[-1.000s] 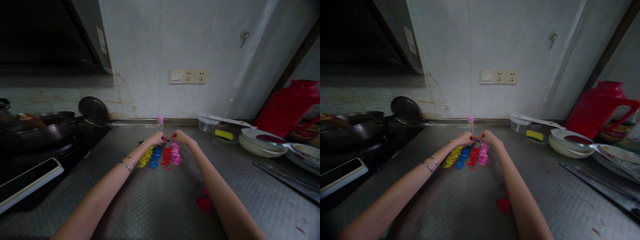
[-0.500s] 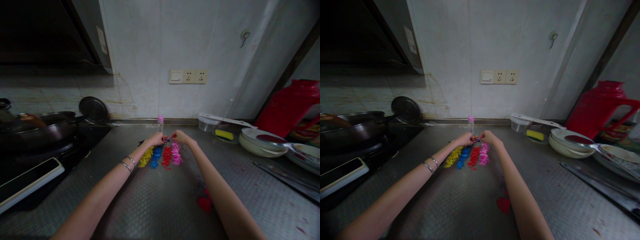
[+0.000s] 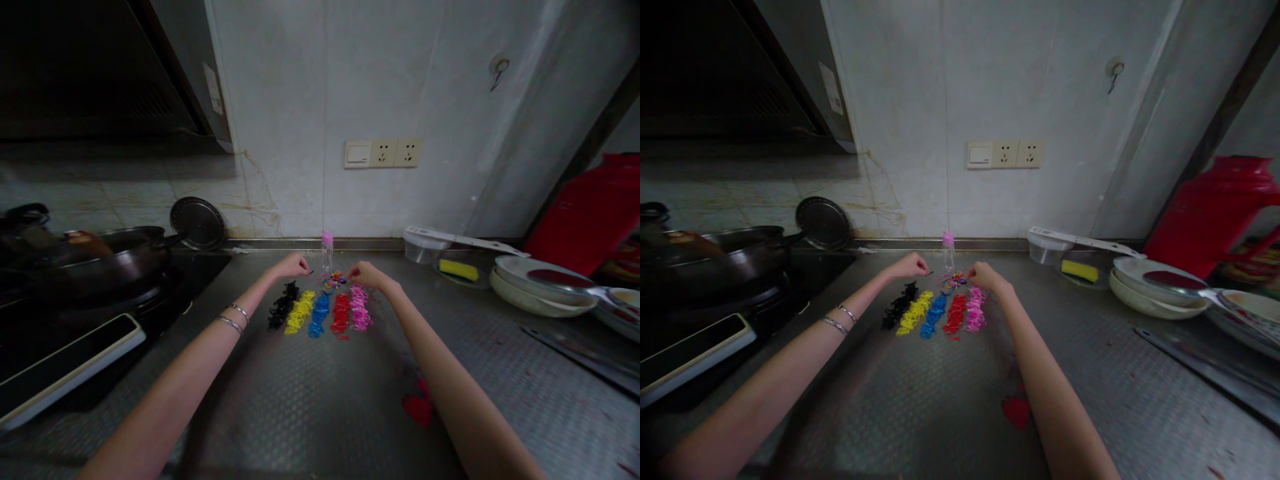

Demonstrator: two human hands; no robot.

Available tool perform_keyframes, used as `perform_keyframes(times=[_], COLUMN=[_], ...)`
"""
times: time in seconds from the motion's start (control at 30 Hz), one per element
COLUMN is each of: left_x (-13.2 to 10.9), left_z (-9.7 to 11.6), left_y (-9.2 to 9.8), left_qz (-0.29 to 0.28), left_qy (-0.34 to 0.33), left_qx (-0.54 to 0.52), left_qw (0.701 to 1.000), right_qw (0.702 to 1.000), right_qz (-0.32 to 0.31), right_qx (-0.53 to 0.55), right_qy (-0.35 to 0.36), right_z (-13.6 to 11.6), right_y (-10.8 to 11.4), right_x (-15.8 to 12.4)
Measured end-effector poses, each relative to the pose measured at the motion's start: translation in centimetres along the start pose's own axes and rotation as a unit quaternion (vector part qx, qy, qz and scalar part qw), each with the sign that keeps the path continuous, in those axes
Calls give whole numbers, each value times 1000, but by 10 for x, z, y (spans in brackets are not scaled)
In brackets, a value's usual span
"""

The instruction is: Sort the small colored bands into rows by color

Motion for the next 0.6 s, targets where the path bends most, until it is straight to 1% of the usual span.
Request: perform_keyframes(times=[0.1,0.2,0.27,0.37,0.4,0.47,0.53,0.6], left_x=[-12,-19,-22,-26,-28,-33,-40,-48], left_z=[-22,-38,-46,-55,-59,-68,-79,-89], left_y=[14,16,14,11,10,11,10,6], left_qz=[-14,-19,-18,-2,15,69,132,179], left_qy=[35,43,44,41,44,67,105,139], left_qx=[41,57,38,-29,-53,-95,-128,-156], left_qw=[998,997,998,999,998,991,977,961], right_qw=[1000,1000,1000,1000,1000,1000,1000,1000], right_qz=[-3,-7,-11,-12,-12,-13,-16,-18], right_qx=[2,7,7,7,7,8,8,8], right_qy=[3,0,2,16,20,22,18,16], right_z=[0,1,1,-1,-2,-3,-4,-5], right_y=[-2,-4,-5,-6,-7,-7,-8,-10], right_x=[1,2,3,2,2,1,1,2])
Point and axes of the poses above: each hand's wrist, its own x-axis towards the middle knuckle, its own y-axis out of the back of the hand, z = x × y, the point moved 3 cm from there along x, towards the middle knuckle, and after that the axes turned 1 degree about -z, right-handed, at the moved point
